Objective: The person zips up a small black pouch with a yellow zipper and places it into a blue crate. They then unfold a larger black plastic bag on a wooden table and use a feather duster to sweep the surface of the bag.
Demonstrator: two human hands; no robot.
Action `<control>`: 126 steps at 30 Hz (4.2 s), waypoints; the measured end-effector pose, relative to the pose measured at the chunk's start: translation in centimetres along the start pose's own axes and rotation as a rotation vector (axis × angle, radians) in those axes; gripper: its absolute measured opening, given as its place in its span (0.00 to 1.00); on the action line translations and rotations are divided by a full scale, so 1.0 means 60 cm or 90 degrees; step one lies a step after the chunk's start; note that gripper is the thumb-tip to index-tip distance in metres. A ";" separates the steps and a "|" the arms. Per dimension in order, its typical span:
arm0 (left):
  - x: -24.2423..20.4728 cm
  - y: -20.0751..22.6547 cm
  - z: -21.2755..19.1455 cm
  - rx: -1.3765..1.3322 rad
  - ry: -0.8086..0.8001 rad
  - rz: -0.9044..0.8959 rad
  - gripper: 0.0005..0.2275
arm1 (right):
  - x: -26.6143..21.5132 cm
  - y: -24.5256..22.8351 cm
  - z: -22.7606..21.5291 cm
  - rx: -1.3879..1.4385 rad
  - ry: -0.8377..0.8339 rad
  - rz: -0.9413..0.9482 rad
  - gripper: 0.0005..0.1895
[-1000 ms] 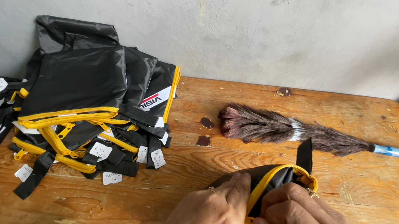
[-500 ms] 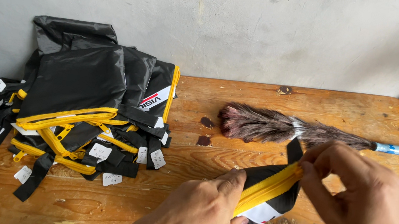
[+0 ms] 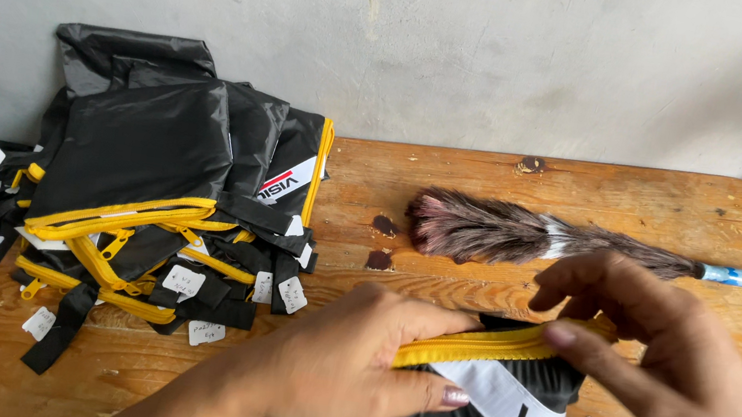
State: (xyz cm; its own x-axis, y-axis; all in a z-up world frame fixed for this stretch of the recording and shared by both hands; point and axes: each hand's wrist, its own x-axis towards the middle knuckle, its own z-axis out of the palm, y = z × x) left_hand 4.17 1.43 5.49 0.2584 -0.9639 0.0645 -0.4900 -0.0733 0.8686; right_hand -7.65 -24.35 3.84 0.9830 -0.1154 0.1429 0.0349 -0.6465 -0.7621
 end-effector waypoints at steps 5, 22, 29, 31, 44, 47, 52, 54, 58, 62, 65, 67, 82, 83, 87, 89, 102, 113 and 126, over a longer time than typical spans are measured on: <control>0.055 -0.133 0.031 -0.156 0.080 -0.039 0.22 | 0.059 0.058 0.043 -0.108 -0.035 0.075 0.13; 0.050 -0.146 0.236 0.442 0.295 0.035 0.38 | -0.011 -0.007 0.098 -0.178 -0.097 -0.147 0.42; 0.045 -0.155 0.257 0.803 0.367 -0.027 0.61 | -0.037 0.031 0.158 -0.199 -0.175 -0.148 0.41; 0.042 -0.158 0.259 0.760 0.357 -0.017 0.57 | -0.046 0.040 0.167 -0.210 -0.145 -0.182 0.41; 0.047 -0.159 0.213 0.419 0.166 0.121 0.47 | -0.061 0.082 0.205 -0.134 -0.026 -0.063 0.36; 0.050 -0.166 0.210 0.428 0.138 0.132 0.47 | -0.060 0.085 0.209 -0.134 -0.012 -0.054 0.36; 0.050 -0.178 0.213 0.513 0.123 0.133 0.52 | -0.059 0.093 0.212 -0.075 0.025 -0.043 0.36; 0.046 -0.182 0.212 0.477 0.106 0.139 0.48 | -0.058 0.107 0.214 -0.026 0.077 0.017 0.36; 0.052 -0.179 0.193 0.455 0.082 0.157 0.47 | -0.033 0.129 0.203 -0.064 0.081 0.284 0.45; 0.060 -0.174 0.184 0.387 0.188 0.209 0.40 | -0.022 0.150 0.197 -0.110 0.123 0.284 0.49; 0.058 -0.186 0.189 0.357 0.324 0.215 0.33 | -0.021 0.143 0.194 -0.085 0.156 0.283 0.46; 0.062 -0.209 0.193 0.354 0.412 0.223 0.29 | -0.023 0.134 0.187 -0.064 0.191 0.285 0.43; 0.086 -0.233 0.174 -0.547 0.650 -0.320 0.31 | -0.032 0.123 0.144 0.324 0.323 0.222 0.59; 0.083 -0.241 0.172 -0.564 0.639 -0.295 0.27 | -0.027 0.128 0.137 0.437 0.319 0.272 0.61; 0.073 -0.214 0.164 -0.538 0.608 -0.238 0.26 | -0.013 0.142 0.137 0.705 0.307 0.363 0.40; 0.067 -0.208 0.165 -0.536 0.590 -0.224 0.24 | -0.005 0.166 0.149 0.744 0.283 0.356 0.35; 0.064 -0.131 0.172 -0.683 0.527 -0.404 0.22 | -0.015 0.149 0.155 0.667 0.160 0.394 0.13; 0.044 -0.162 0.164 -0.642 0.535 -0.324 0.13 | -0.012 0.139 0.162 0.726 0.127 0.368 0.12; 0.014 -0.142 0.170 -0.535 0.522 -0.207 0.12 | -0.044 0.181 0.140 0.656 0.044 0.324 0.11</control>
State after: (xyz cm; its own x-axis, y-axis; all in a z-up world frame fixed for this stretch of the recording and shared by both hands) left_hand 0.09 -1.34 -6.86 0.8666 -0.4621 -0.1885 0.3089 0.2000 0.9298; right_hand -8.34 -24.71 -10.13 0.9146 -0.2477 -0.3195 -0.2013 0.4064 -0.8913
